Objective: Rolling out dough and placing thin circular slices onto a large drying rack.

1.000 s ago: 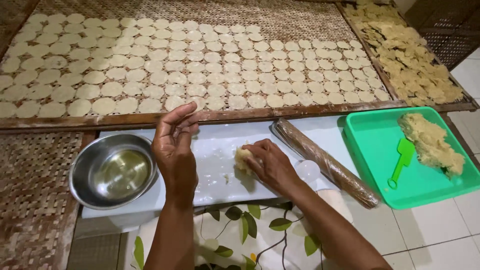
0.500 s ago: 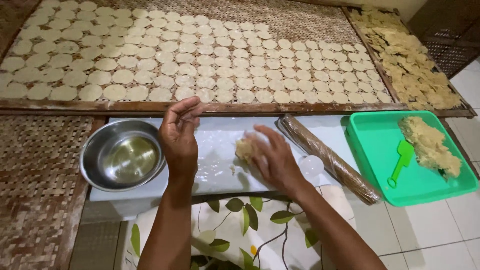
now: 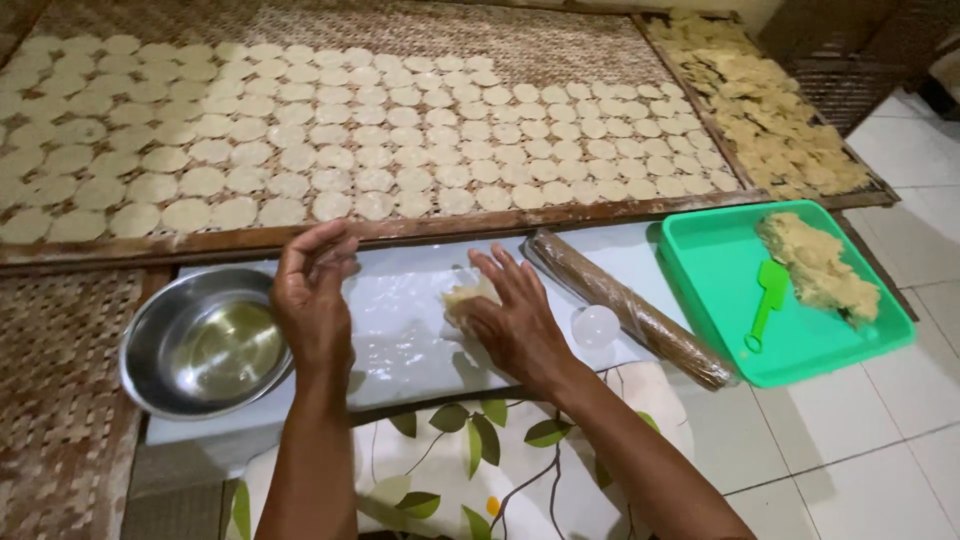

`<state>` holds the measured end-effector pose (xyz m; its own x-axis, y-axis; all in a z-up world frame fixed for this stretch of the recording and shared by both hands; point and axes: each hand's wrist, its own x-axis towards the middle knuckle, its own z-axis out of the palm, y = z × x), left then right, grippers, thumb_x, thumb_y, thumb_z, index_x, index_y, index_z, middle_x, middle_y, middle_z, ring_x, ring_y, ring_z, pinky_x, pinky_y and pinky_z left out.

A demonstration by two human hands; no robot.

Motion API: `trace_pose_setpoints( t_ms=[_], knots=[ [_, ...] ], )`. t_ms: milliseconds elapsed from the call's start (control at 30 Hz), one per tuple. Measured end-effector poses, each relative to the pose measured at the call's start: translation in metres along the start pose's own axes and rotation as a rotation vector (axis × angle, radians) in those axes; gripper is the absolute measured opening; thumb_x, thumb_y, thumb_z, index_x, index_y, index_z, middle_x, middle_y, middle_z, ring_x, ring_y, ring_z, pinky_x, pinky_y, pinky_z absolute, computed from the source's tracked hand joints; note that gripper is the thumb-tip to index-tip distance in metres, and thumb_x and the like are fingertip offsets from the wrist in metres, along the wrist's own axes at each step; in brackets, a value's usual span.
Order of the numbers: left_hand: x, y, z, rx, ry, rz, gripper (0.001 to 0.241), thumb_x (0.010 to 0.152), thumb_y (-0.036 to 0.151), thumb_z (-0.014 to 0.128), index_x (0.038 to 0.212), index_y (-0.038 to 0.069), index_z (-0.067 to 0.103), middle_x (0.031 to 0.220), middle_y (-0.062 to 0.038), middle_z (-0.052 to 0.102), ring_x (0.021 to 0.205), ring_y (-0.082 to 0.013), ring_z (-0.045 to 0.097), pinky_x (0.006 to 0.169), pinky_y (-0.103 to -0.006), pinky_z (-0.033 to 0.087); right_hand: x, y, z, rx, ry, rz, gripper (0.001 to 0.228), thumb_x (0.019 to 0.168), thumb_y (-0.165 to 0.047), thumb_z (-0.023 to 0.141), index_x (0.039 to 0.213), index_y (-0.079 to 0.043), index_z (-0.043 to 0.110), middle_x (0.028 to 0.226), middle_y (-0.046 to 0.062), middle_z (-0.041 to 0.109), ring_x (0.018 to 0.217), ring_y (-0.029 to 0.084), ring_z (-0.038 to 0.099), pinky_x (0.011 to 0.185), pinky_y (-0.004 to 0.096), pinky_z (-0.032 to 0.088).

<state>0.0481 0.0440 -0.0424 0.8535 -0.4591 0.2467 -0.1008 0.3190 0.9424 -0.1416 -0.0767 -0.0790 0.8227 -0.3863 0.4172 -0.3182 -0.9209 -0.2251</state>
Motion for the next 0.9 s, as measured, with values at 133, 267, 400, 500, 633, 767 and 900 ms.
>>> trace_pose_setpoints(
  t_ms=[133,267,400,500,633,767,900],
  knots=[
    [0.001,-0.004,0.005,0.000,-0.006,-0.006,0.034,0.094,-0.006,0.050,0.123,0.004,0.065,0.120,-0.013,0.069,0.106,-0.0172,0.068,0.089,-0.0266,0.057,-0.003,0.020,0.012,-0.009,0.020,0.059,0.024,0.091,-0.018,0.068,0.113,-0.029,0.071,0.159,0.009,0.041,0.149,0.041,0.035,0.116,0.064,0.028],
    [0.000,-0.002,0.008,0.015,-0.003,-0.027,0.035,0.093,-0.007,0.051,0.122,0.007,0.066,0.119,-0.009,0.070,0.103,-0.0128,0.069,0.089,-0.0219,0.056,-0.005,0.031,0.008,0.076,-0.031,0.033,0.038,0.090,-0.013,0.064,0.122,-0.033,0.068,0.161,0.005,0.040,0.150,0.037,0.035,0.116,0.064,0.028],
    [0.002,-0.008,0.006,0.030,-0.015,-0.008,0.036,0.093,-0.007,0.051,0.123,0.008,0.064,0.121,-0.007,0.068,0.103,-0.0112,0.067,0.088,-0.0197,0.054,-0.004,0.065,-0.012,0.318,0.114,0.078,0.043,0.092,0.004,0.058,0.124,-0.021,0.071,0.152,0.019,0.051,0.137,0.046,0.050,0.111,0.064,0.041],
    [0.003,-0.010,0.001,0.024,-0.005,-0.021,0.034,0.095,-0.006,0.052,0.123,0.007,0.064,0.121,-0.008,0.069,0.104,-0.0121,0.068,0.088,-0.0206,0.055,-0.018,0.092,-0.051,0.267,-0.001,0.277,0.038,0.097,-0.009,0.058,0.133,-0.019,0.067,0.151,0.018,0.052,0.132,0.044,0.056,0.110,0.059,0.045],
    [0.001,-0.004,0.003,0.049,-0.003,-0.011,0.037,0.092,-0.007,0.050,0.123,0.007,0.064,0.119,-0.008,0.069,0.104,-0.0122,0.068,0.088,-0.0213,0.054,-0.058,0.125,-0.082,0.178,-0.044,0.377,0.040,0.093,-0.013,0.064,0.133,-0.014,0.065,0.133,0.019,0.065,0.126,0.043,0.060,0.103,0.057,0.049],
    [0.002,-0.006,0.004,0.046,-0.006,-0.030,0.038,0.091,-0.006,0.048,0.122,0.007,0.064,0.119,-0.008,0.069,0.104,-0.0121,0.068,0.089,-0.0222,0.053,-0.071,0.103,-0.101,0.112,-0.048,0.461,0.033,0.089,-0.015,0.068,0.122,-0.023,0.073,0.119,0.009,0.073,0.107,0.035,0.072,0.090,0.051,0.057],
    [0.002,-0.011,0.012,0.021,-0.018,-0.033,0.040,0.089,-0.004,0.047,0.124,0.006,0.064,0.121,-0.009,0.068,0.105,-0.0118,0.067,0.090,-0.0214,0.053,-0.070,0.067,-0.098,0.000,-0.251,0.393,0.037,0.087,-0.030,0.073,0.124,-0.023,0.072,0.123,0.006,0.071,0.115,0.032,0.068,0.090,0.046,0.059]
  ],
)
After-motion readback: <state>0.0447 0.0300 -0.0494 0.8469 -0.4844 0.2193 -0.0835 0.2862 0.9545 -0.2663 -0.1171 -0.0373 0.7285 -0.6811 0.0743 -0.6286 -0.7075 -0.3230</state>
